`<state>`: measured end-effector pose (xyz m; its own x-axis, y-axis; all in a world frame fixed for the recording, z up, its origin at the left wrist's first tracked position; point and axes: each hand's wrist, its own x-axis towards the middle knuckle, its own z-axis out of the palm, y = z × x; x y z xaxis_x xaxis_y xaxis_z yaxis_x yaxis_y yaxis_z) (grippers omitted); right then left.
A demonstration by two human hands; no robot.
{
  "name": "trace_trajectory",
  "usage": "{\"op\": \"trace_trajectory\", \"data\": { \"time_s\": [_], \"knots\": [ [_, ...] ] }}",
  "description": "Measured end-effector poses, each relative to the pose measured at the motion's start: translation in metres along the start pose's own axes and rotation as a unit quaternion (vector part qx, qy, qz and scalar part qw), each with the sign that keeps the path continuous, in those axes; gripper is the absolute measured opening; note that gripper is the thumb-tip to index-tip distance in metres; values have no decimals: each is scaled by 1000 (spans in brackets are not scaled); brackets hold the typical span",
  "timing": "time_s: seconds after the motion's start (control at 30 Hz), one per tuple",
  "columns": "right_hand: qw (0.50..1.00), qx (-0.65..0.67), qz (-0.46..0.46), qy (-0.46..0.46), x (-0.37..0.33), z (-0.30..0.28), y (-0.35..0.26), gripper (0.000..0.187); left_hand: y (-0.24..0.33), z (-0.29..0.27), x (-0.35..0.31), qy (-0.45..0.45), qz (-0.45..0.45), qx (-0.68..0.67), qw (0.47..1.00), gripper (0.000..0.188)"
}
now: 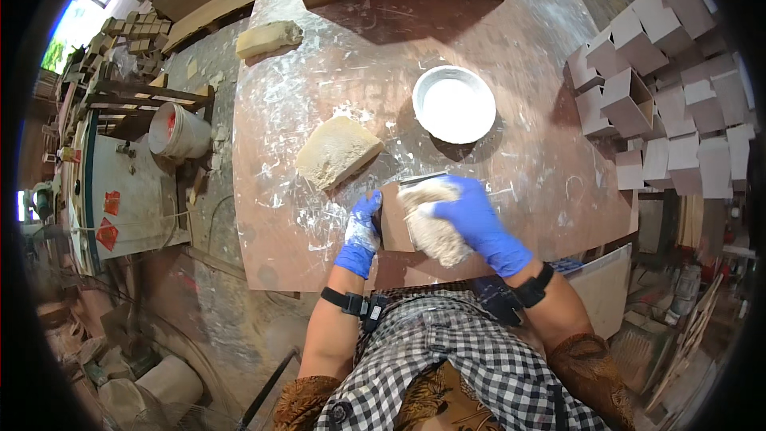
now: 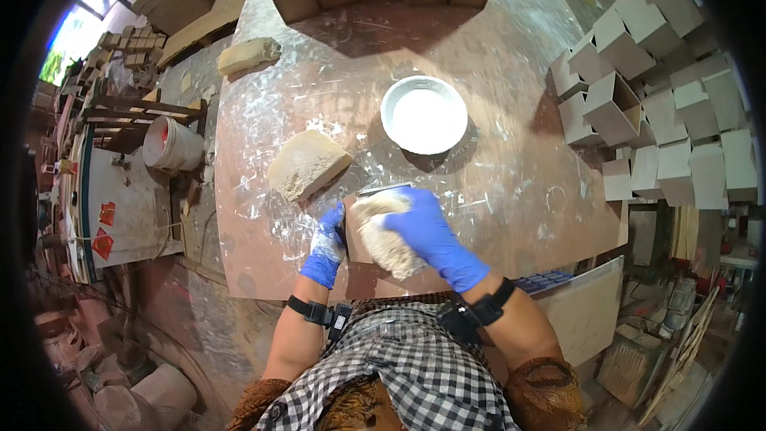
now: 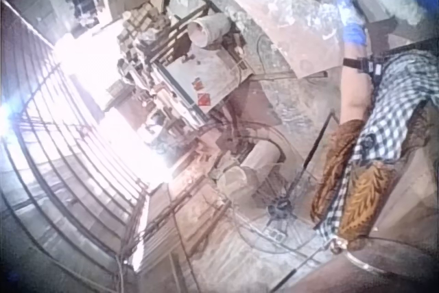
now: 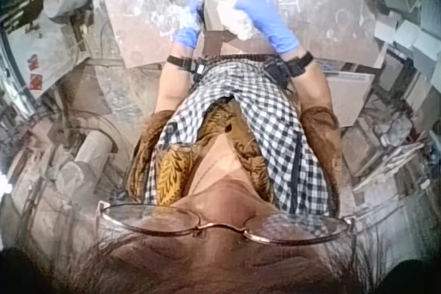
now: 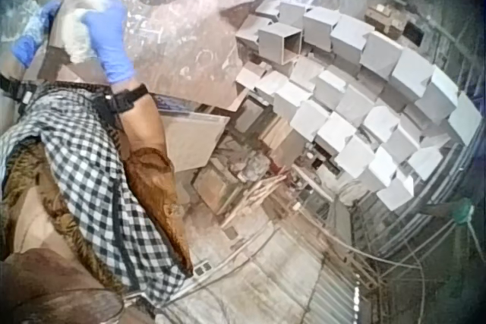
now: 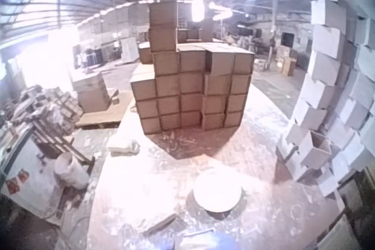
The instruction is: Applying a white adhesive substance to the interior and edges of cardboard boxes using a sponge applicator.
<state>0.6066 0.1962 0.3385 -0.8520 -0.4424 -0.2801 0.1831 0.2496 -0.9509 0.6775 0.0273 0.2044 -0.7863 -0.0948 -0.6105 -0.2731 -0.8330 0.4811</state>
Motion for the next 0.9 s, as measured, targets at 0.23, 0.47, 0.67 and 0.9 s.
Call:
{"op": "trace_trajectory", "data": {
  "time_s": [0.23, 0.47, 0.67, 0.9],
  "knots": [
    [977, 136, 105, 124, 27, -43, 51, 28, -1, 7, 1, -3, 5, 24, 1000, 23],
    [974, -204, 34, 89, 38, 1, -2, 26, -2, 4, 4, -16, 8, 43, 999, 26],
    [867, -423, -172, -200, -1, -3, -21, 24, 3, 6, 2, -3, -11, 36, 999, 28],
    [945, -291, -149, 15, 31, -17, -1, 37, 6, 16, -2, -10, -28, 27, 999, 26]
  ]
}}
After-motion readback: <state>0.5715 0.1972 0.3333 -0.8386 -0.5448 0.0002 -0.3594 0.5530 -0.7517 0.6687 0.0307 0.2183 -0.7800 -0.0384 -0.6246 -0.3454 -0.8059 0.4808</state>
